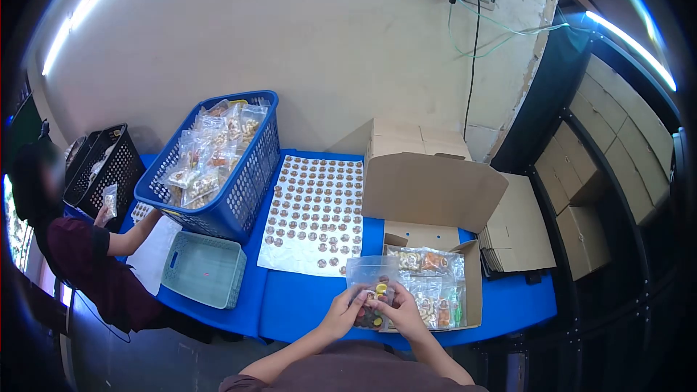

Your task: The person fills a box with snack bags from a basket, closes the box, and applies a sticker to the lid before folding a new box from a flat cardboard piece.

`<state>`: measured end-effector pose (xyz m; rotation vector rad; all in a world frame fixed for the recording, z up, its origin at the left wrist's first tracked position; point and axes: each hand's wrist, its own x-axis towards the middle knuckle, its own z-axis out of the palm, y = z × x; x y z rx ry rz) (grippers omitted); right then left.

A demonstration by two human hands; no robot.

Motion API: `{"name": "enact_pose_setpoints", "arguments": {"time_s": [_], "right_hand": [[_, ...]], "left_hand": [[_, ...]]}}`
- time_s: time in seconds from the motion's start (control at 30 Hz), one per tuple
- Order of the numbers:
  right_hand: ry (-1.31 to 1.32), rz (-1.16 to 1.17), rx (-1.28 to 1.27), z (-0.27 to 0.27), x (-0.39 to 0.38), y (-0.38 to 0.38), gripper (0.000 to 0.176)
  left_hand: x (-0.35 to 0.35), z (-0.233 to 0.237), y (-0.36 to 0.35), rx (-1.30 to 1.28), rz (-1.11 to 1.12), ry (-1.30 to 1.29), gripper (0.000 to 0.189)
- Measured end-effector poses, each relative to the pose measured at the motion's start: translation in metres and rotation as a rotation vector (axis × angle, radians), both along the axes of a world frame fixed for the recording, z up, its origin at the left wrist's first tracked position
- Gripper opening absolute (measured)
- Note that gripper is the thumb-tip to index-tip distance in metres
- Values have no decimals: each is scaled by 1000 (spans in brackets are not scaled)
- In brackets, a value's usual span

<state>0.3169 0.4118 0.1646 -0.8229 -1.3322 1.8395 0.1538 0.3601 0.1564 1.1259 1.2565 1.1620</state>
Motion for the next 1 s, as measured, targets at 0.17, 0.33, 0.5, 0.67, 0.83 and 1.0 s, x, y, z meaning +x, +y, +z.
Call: {"name": "enact_pose_setpoints", "arguments": {"time_s": [0.17, 0.33, 0.5, 0.67, 0.83, 1.0], "right_hand": [[17, -27, -63, 1, -5, 0, 48], [52, -160, -96, 7, -12, -2, 30], [90, -314, -115, -8, -3, 6, 16], [108, -369, 21, -21, 12, 15, 10], [-43, -172, 252, -15, 8, 9, 10], [-159, -87, 308, -17, 13, 10, 20]], "left_hand": [[-1, 22, 0, 25, -10, -27, 39], [3, 1, 1, 130, -19, 104, 43], [7, -7, 1, 267, -176, 322, 56], [10, 0, -2, 206, -212, 277, 59], [-6, -20, 17, 157, 108, -188, 21], [-22, -17, 23, 154, 83, -86, 19]]}}
